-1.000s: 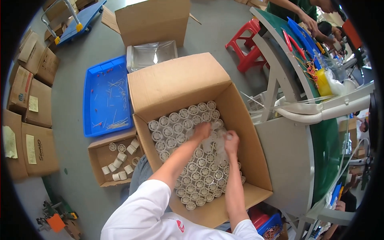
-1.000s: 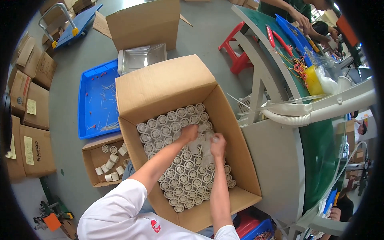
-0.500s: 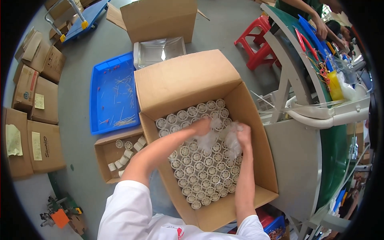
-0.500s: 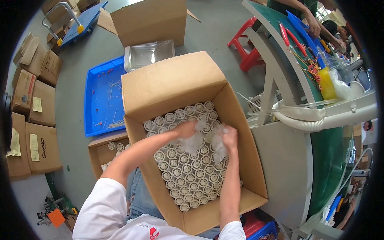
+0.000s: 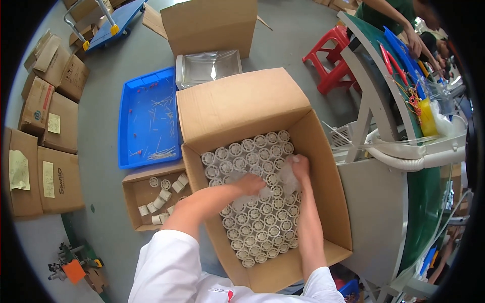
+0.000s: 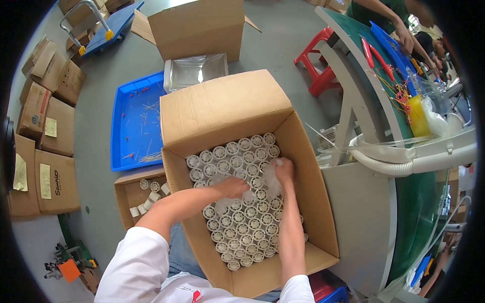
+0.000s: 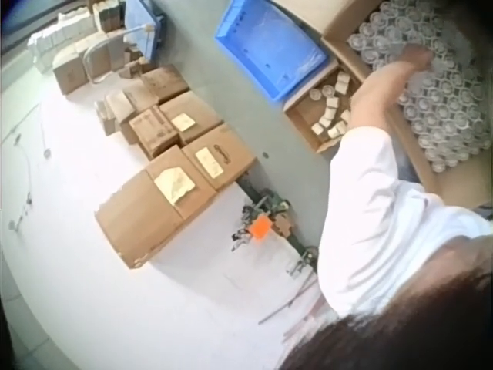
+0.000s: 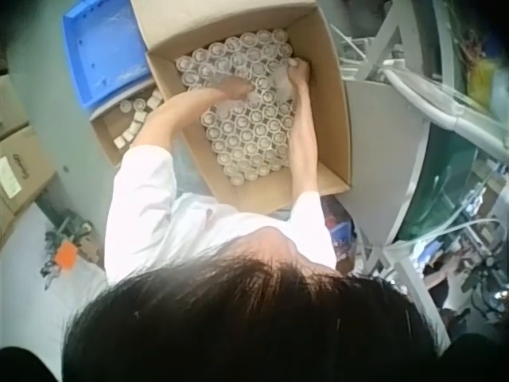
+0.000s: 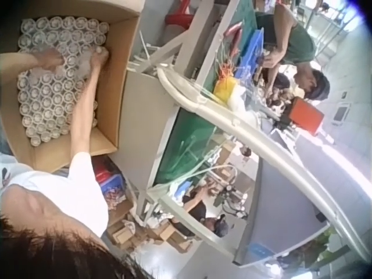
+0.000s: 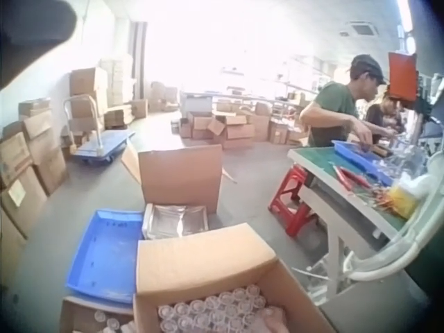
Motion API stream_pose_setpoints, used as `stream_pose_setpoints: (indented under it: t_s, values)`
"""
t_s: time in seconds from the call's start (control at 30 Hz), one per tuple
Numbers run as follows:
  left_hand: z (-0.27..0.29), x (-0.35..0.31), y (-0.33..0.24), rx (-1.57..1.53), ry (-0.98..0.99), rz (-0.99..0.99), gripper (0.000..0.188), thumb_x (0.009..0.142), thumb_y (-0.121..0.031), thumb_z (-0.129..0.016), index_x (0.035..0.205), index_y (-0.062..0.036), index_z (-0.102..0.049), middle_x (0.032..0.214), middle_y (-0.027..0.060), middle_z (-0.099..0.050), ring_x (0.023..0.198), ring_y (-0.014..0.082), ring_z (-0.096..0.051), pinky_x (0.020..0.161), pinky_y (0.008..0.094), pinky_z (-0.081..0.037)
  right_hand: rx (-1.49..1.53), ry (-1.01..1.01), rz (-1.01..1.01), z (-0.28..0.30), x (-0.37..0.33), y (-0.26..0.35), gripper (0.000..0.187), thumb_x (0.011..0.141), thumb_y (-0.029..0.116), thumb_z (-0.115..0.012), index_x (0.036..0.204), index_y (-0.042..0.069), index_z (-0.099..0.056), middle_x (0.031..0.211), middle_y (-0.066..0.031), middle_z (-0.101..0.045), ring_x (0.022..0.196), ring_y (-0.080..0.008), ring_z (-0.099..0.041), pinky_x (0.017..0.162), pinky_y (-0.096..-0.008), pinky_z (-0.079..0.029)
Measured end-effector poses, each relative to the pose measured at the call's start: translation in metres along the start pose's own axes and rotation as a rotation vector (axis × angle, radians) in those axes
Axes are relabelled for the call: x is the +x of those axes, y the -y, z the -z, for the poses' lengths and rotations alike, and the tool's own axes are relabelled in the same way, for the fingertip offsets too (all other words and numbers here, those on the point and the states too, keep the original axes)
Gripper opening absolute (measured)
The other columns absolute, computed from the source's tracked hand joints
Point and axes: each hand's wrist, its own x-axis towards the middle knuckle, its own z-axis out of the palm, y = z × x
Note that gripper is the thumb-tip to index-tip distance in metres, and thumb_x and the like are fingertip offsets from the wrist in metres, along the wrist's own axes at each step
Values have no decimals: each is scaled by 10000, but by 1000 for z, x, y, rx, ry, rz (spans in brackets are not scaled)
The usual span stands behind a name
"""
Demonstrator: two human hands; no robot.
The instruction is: The person packs small cylindrical components into a cardboard box by hand, then wraps them in a plastic bag.
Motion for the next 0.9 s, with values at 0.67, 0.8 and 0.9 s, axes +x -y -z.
stream_pose_setpoints:
  t_s: [0.67,0.8,0.9]
  values:
    - [12,14,-2,-108,31,336,192,712,-150,-653,839,-8,-672,904,173,-667,884,330,-644,738,420,-516,153,-40,97,-4,24,72,204,736,99,-631,918,10,-658,846,-210,-660,831,-333,-645,738,-390,-481]
    - [25,49,21,-314,438,216,274,746,-202,-638,906,20,-654,954,203,-653,930,340,-631,774,420,-493,199,-207,106,2,34,126,205,712,7,-605,909,28,-654,814,-200,-655,803,-344,-642,718,-379,-483]
    - [32,61,28,-374,279,205,304,728,-173,-606,968,13,-620,958,204,-654,886,346,-641,734,431,-497,-21,-223,151,-23,60,99,282,742,153,-647,1001,42,-629,955,-220,-645,932,-380,-617,802,-429,-485]
